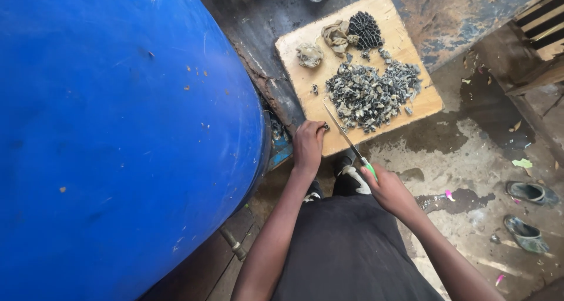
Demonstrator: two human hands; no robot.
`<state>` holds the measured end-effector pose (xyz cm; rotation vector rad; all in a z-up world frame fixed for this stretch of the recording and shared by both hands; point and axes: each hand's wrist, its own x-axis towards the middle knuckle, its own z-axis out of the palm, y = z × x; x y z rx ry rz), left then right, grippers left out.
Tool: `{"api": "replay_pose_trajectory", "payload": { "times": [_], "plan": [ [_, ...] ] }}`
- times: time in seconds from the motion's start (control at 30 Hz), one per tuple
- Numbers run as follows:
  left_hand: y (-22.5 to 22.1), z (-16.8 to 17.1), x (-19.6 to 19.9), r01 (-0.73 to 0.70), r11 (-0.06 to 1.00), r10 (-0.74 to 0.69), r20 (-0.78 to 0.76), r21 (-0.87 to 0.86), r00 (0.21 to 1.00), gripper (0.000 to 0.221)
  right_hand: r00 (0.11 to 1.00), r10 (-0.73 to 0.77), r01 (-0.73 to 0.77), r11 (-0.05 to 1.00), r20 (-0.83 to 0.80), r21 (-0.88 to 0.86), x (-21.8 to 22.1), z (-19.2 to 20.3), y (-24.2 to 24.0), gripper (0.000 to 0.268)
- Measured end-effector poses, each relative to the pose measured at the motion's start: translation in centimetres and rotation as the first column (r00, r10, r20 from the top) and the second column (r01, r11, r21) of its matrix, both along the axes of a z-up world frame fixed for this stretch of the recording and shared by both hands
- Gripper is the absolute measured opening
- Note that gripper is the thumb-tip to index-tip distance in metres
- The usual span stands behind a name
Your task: Chopping pieces of tripe on a wooden cutting board using a knife
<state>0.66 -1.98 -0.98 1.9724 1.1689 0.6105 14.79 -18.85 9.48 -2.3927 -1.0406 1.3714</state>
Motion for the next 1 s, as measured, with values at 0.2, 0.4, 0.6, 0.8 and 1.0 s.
{"api": "replay_pose_trajectory", "payload": {
  "times": [0.2, 0.4, 0.6, 0.8, 1.0],
  "plan": [
    [0.5, 1.2, -0.2, -0.023, 1.0, 0.024, -0.018, 0.013, 1.0, 0.01, 0.999, 0.053, -0.053, 0.998, -0.001, 0.031, -1.3, -1.6, 2.7, 0.046],
    [0.3, 1.1, 0.3, -0.06, 0.997, 0.061, -0.02, 0.043, 0.998, 0.012, 0.986, 0.126, -0.121, 0.991, 0.105, -0.06, -1.3, -0.5, 1.1, 0.047],
    [-0.2, 0.2, 0.3, -0.112, 0.99, 0.112, 0.01, 0.084, 0.994, 0.013, 0.966, 0.189, -0.165, 0.976, 0.174, -0.144, -0.2, 0.0, -2.9, 0.044],
    [-0.2, 0.9, -0.5, -0.11, 0.994, 0.11, 0.022, 0.025, 0.994, 0.02, 0.997, 0.052, -0.052, 0.999, 0.049, -0.017, -0.6, 1.6, -0.2, 0.048],
    [0.0, 2.3, -0.3, -0.13, 0.99, 0.131, 0.008, -0.047, 0.991, 0.013, 0.999, 0.049, -0.047, 0.998, -0.025, 0.052, -1.8, 1.0, 3.5, 0.044]
  ]
}}
